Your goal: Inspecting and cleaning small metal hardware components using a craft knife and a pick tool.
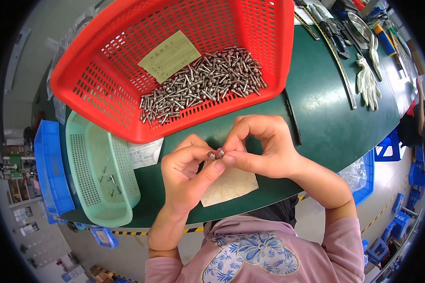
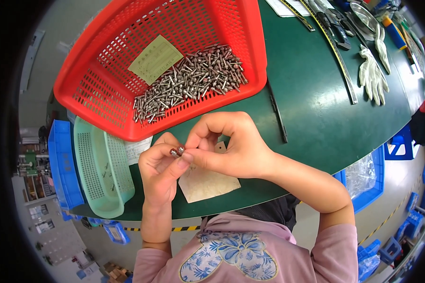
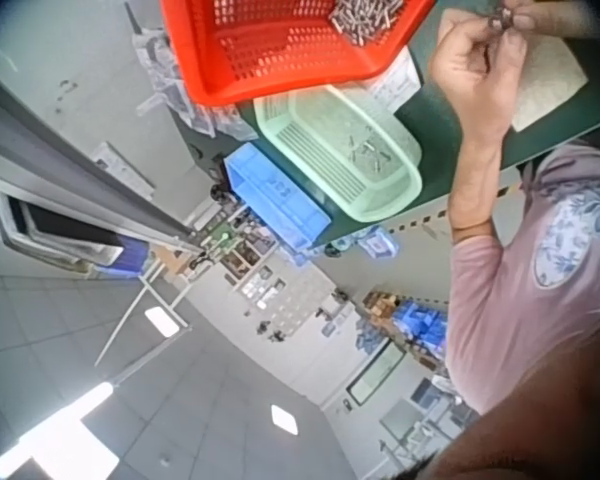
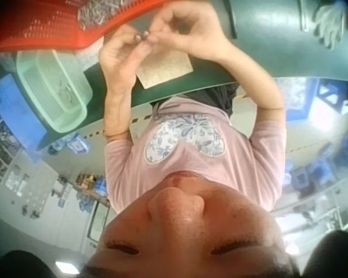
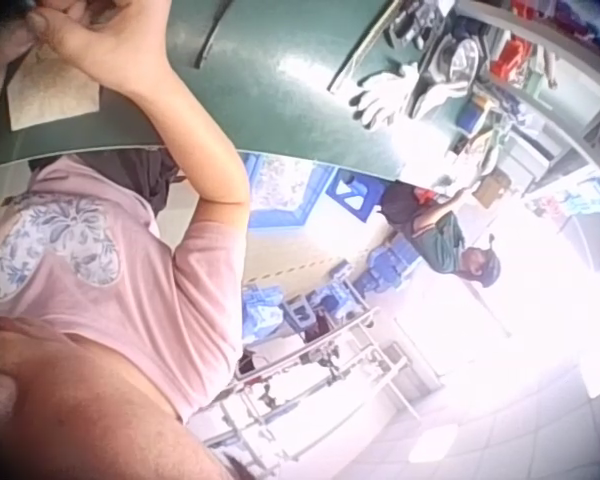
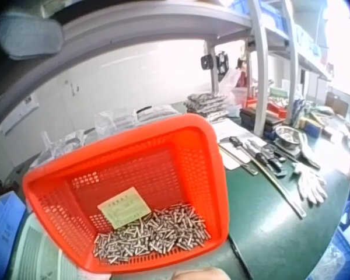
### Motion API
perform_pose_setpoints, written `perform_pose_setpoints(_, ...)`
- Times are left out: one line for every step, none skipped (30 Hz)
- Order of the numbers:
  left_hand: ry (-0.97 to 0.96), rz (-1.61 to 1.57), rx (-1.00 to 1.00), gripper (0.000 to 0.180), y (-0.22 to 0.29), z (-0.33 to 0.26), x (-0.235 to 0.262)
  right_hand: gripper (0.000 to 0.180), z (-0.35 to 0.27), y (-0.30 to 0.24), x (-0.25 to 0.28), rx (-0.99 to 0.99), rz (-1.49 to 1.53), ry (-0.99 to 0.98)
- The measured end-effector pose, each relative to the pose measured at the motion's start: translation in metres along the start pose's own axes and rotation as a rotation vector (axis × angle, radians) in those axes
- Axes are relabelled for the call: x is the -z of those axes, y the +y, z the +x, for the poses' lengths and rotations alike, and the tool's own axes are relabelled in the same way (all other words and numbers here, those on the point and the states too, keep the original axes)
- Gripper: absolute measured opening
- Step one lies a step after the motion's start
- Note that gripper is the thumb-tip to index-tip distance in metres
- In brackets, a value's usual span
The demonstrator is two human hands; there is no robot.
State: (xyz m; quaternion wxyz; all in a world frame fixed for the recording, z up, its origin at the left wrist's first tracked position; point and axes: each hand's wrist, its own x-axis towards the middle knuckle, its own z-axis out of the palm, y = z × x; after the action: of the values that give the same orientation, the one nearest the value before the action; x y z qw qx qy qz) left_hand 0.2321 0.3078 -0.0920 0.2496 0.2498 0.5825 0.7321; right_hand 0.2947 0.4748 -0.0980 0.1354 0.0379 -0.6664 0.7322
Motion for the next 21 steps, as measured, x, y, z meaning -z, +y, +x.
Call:
perform_pose_setpoints(-0.017, -0.062, 0.037, 0.009, -0.001, 0.0, 0.001, 0.011, 0.0, 0.0, 0.0, -0.032, 0.016, -0.015)
perform_pose_setpoints(-0.014, -0.064, 0.038, 0.009, 0.0, -0.001, 0.0, 0.011, 0.0, 0.0, 0.0, -0.034, 0.016, -0.017)
perform_pose_setpoints(-0.011, -0.108, 0.074, 0.009, 0.0, -0.001, 0.0, 0.011, 0.0, 0.0, 0.0, -0.025, 0.024, -0.012)
perform_pose_setpoints(-0.008, -0.152, 0.109, 0.009, 0.001, -0.001, -0.001, 0.011, 0.0, 0.0, -0.001, -0.016, 0.031, -0.008)
perform_pose_setpoints(-0.005, -0.154, 0.109, 0.009, 0.001, -0.002, -0.001, 0.011, 0.0, 0.001, -0.001, -0.018, 0.031, -0.01)
perform_pose_setpoints(-0.011, -0.153, 0.112, 0.008, 0.0, -0.002, 0.0, 0.011, 0.0, 0.001, -0.001, -0.029, 0.038, -0.008)
perform_pose_setpoints(-0.016, -0.152, 0.115, 0.008, 0.0, -0.002, 0.0, 0.011, -0.001, 0.002, -0.001, -0.039, 0.045, -0.007)
perform_pose_setpoints(-0.013, -0.153, 0.115, 0.008, 0.0, -0.002, -0.001, 0.011, -0.001, 0.002, -0.001, -0.04, 0.045, -0.01)
perform_pose_setpoints(-0.013, -0.158, 0.12, 0.008, 0.002, -0.002, -0.002, 0.01, -0.001, 0.001, 0.0, -0.045, 0.042, -0.013)
perform_pose_setpoints(-0.014, -0.163, 0.126, 0.007, 0.002, -0.002, -0.003, 0.01, -0.001, 0.001, 0.0, -0.049, 0.04, -0.017)
perform_pose_setpoints(-0.011, -0.165, 0.125, 0.007, 0.002, -0.002, -0.002, 0.01, -0.001, 0.001, 0.001, -0.05, 0.039, -0.02)
perform_pose_setpoints(-0.022, -0.174, 0.14, 0.007, 0.002, -0.002, -0.001, 0.01, -0.001, 0.002, 0.001, -0.069, 0.055, -0.022)
perform_pose_setpoints(-0.033, -0.184, 0.156, 0.006, 0.001, -0.002, -0.001, 0.009, -0.002, 0.002, 0.001, -0.088, 0.071, -0.025)
perform_pose_setpoints(-0.031, -0.185, 0.156, 0.006, 0.001, -0.002, -0.002, 0.009, -0.002, 0.002, 0.002, -0.089, 0.07, -0.026)
perform_pose_setpoints(-0.014, -0.143, 0.147, 0.007, 0.002, -0.001, -0.003, 0.009, -0.002, 0.002, 0.002, -0.097, 0.068, -0.029)
perform_pose_setpoints(0.003, -0.1, 0.139, 0.007, 0.003, -0.001, -0.004, 0.01, -0.002, 0.002, 0.002, -0.105, 0.066, -0.032)
perform_pose_setpoints(0.004, -0.101, 0.14, 0.007, 0.003, -0.001, -0.004, 0.01, -0.001, 0.0, 0.003, -0.107, 0.066, -0.033)
perform_pose_setpoints(0.0, 0.139, 0.069, 0.008, 0.004, -0.001, -0.004, 0.015, 0.001, -0.004, 0.004, -0.043, -0.005, -0.081)
perform_pose_setpoints(-0.004, 0.379, -0.004, 0.008, 0.004, -0.001, -0.004, 0.022, 0.003, -0.006, 0.006, 0.021, -0.076, -0.128)
perform_pose_setpoints(-0.005, 0.378, -0.003, 0.008, 0.006, 0.0, -0.005, 0.022, 0.003, -0.004, 0.008, 0.019, -0.078, -0.127)
perform_pose_setpoints(-0.01, 0.456, -0.022, 0.009, 0.01, 0.0, -0.007, 0.023, 0.003, -0.001, 0.01, 0.069, -0.154, -0.165)
